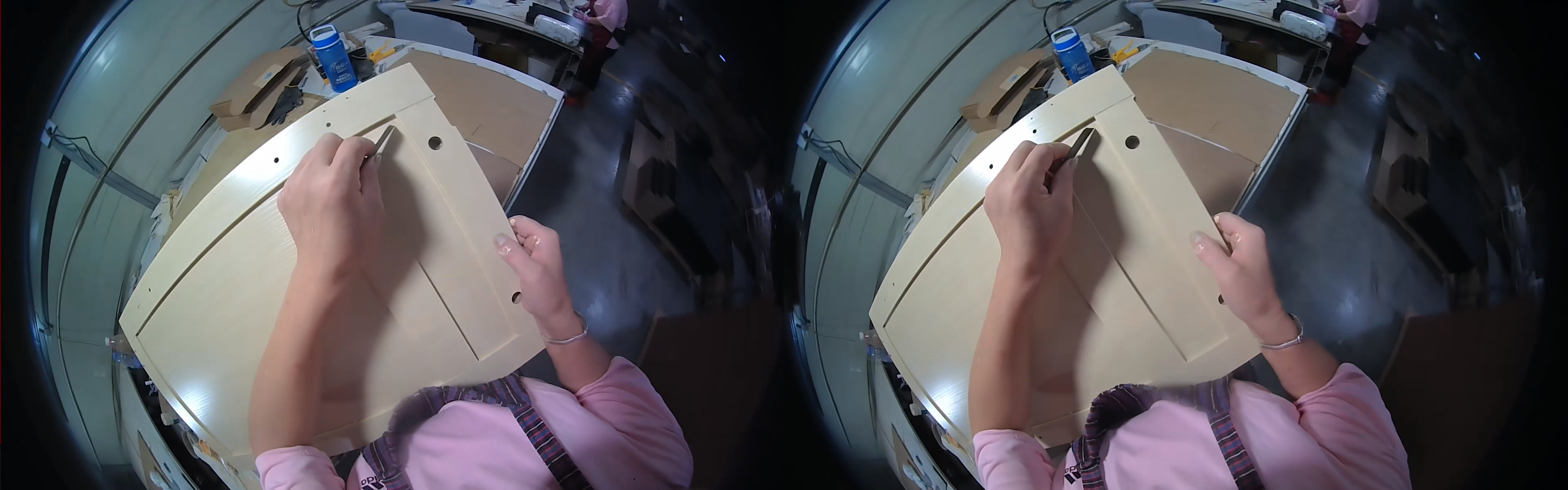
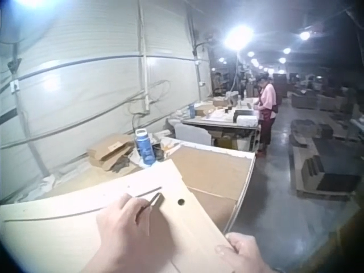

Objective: The person wipes wood panels with a cloth, uses a scraper to clean residue from the recessed edges, and uses a sanding block on a surface.

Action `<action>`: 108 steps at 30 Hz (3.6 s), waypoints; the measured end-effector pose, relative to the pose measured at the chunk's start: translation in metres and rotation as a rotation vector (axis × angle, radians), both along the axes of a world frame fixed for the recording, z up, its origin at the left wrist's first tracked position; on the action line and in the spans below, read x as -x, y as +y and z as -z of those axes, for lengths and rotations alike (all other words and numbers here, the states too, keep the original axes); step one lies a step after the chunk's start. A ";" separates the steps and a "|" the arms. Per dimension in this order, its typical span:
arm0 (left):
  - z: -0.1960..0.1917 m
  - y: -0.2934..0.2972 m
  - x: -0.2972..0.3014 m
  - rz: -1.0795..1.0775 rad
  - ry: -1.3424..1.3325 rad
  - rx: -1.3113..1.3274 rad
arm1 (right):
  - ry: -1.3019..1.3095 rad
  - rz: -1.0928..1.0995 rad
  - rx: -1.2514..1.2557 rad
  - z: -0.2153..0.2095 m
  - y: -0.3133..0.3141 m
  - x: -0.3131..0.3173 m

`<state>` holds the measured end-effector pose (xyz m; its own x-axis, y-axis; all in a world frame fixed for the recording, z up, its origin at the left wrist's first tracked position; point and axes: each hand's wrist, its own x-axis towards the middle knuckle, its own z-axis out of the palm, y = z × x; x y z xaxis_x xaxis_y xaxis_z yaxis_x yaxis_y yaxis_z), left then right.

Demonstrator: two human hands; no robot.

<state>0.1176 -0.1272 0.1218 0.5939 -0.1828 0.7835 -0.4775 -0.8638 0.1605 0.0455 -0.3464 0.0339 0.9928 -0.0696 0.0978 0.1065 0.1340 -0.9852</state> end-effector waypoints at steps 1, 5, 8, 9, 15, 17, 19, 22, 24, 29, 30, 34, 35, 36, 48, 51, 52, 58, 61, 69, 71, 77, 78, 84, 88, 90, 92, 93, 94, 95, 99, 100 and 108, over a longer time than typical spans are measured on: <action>0.001 -0.005 0.000 0.002 0.005 -0.016 | -0.007 0.009 0.007 0.001 -0.002 0.001; 0.003 -0.014 0.015 0.064 0.062 -0.098 | -0.003 0.025 0.022 -0.001 -0.004 0.005; 0.002 -0.013 0.030 0.105 0.118 -0.085 | -0.021 0.026 0.036 0.001 -0.006 0.006; 0.001 -0.013 0.032 0.110 0.135 -0.067 | -0.034 0.026 0.043 0.004 -0.007 0.005; 0.002 -0.017 0.022 0.110 0.066 -0.063 | 0.004 0.015 -0.052 -0.004 -0.002 0.007; 0.003 -0.018 0.035 0.237 0.198 -0.179 | 0.046 0.043 0.032 0.004 -0.011 0.006; -0.007 -0.003 0.062 0.313 0.376 -0.126 | 0.019 0.027 0.113 -0.010 -0.008 0.005; -0.001 0.046 0.109 0.189 0.425 0.245 | 0.004 0.083 0.247 -0.004 -0.010 0.001; 0.009 0.150 0.161 -0.070 0.384 0.497 | -0.004 0.066 0.237 -0.021 -0.003 0.002; 0.011 0.295 0.275 -0.678 -0.075 0.607 | -0.063 0.115 0.251 -0.026 0.005 -0.012; 0.013 0.312 0.298 -0.700 -0.043 0.688 | -0.066 0.108 0.213 -0.027 0.010 -0.017; 0.020 0.333 0.365 -0.725 0.026 0.941 | -0.203 0.101 0.156 -0.034 0.037 -0.043; 0.025 0.335 0.371 -0.722 0.043 0.900 | -0.228 0.097 0.138 -0.035 0.041 -0.050; 0.028 0.339 0.376 -0.717 0.061 0.859 | -0.252 0.094 0.120 -0.037 0.044 -0.057; 0.017 0.298 0.381 -0.220 -0.198 1.061 | -0.592 0.118 -0.197 -0.039 0.065 -0.095; 0.017 0.288 0.375 -0.275 -0.198 1.044 | -0.597 0.117 -0.170 -0.053 0.070 -0.089; 0.016 0.283 0.372 -0.281 -0.186 1.035 | -0.582 0.095 -0.151 -0.048 0.065 -0.087; 0.015 0.268 0.356 -0.313 -0.163 0.997 | -0.506 0.082 -0.078 -0.049 0.052 -0.078; 0.017 0.268 0.353 -0.355 -0.152 0.981 | -0.435 -0.003 -0.114 -0.045 0.043 -0.074; 0.013 0.294 0.365 -0.701 -0.165 0.860 | -0.301 -0.239 -0.313 -0.067 0.041 -0.111; 0.013 0.297 0.357 -0.816 -0.152 0.793 | -0.415 -0.034 -0.227 -0.058 0.058 -0.127; 0.016 0.301 0.335 -0.737 -0.319 0.730 | -0.522 0.001 -0.068 -0.058 0.062 -0.128; 0.009 0.262 0.320 -0.545 -0.289 0.852 | -0.525 -0.011 -0.062 -0.058 0.069 -0.128; 0.029 0.102 0.201 -0.091 0.229 0.137 | -0.525 0.045 -0.026 -0.049 0.056 -0.133; 0.046 0.065 0.163 -0.137 0.119 -0.197 | -0.547 0.032 -0.063 -0.047 0.062 -0.139; 0.050 0.060 0.159 -0.182 0.095 -0.263 | -0.564 0.032 -0.069 -0.049 0.070 -0.137; 0.052 0.057 0.161 -0.173 0.149 -0.297 | -0.512 -0.091 0.026 -0.048 0.054 -0.136; 0.053 0.056 0.163 -0.169 0.176 -0.315 | -0.534 -0.035 0.083 -0.048 0.053 -0.138; 0.053 0.055 0.165 -0.144 0.200 -0.290 | -0.557 0.020 0.139 -0.048 0.054 -0.140; 0.053 0.055 0.167 -0.120 0.224 -0.265 | -0.579 0.075 0.196 -0.048 0.055 -0.141; 0.055 0.057 0.163 -0.201 0.175 -0.214 | -0.686 0.124 0.146 -0.046 0.059 -0.141; 0.056 0.057 0.164 -0.155 0.202 -0.258 | -0.701 0.132 0.161 -0.047 0.060 -0.142; 0.059 0.047 0.152 -0.075 0.193 -0.282 | -0.621 0.087 0.027 -0.047 0.068 -0.144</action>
